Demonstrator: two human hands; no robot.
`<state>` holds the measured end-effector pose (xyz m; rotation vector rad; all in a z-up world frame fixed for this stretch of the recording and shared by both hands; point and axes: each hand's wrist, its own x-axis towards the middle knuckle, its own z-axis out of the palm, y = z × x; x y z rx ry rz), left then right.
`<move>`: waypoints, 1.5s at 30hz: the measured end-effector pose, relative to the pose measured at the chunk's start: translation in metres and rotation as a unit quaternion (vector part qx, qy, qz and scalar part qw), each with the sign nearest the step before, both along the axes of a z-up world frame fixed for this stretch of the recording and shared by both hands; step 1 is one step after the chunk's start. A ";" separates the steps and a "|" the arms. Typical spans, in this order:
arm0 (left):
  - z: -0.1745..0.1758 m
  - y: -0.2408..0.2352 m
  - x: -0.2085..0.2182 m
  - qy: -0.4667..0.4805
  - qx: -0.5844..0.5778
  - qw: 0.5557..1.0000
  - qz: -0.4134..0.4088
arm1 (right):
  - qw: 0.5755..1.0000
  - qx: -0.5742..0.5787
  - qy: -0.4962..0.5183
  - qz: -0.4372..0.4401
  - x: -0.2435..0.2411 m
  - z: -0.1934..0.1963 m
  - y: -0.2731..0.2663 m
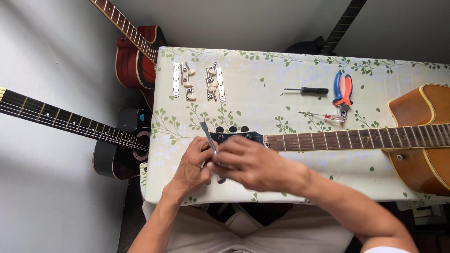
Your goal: The person uses a T-handle hex wrench to tighten screws on the tuning pegs of a guitar headstock. The headstock is placed on a table with other guitar parts and tools nearby. The person works on each tuning peg sequentially, turning the wrench to secure the screws.
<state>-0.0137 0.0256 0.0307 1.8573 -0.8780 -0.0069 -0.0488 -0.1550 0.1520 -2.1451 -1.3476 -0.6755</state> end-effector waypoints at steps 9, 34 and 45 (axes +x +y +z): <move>-0.006 0.003 0.003 0.002 -0.013 1.000 -0.006 | 0.980 -0.190 -0.052 -0.028 0.023 -0.018 0.007; 0.001 -0.001 -0.001 0.030 -0.031 0.998 0.053 | 0.950 -0.275 0.116 -0.094 0.050 -0.029 -0.001; 0.003 -0.001 0.002 -0.008 0.000 1.000 0.016 | 0.889 -0.153 0.411 -0.130 0.048 -0.022 -0.029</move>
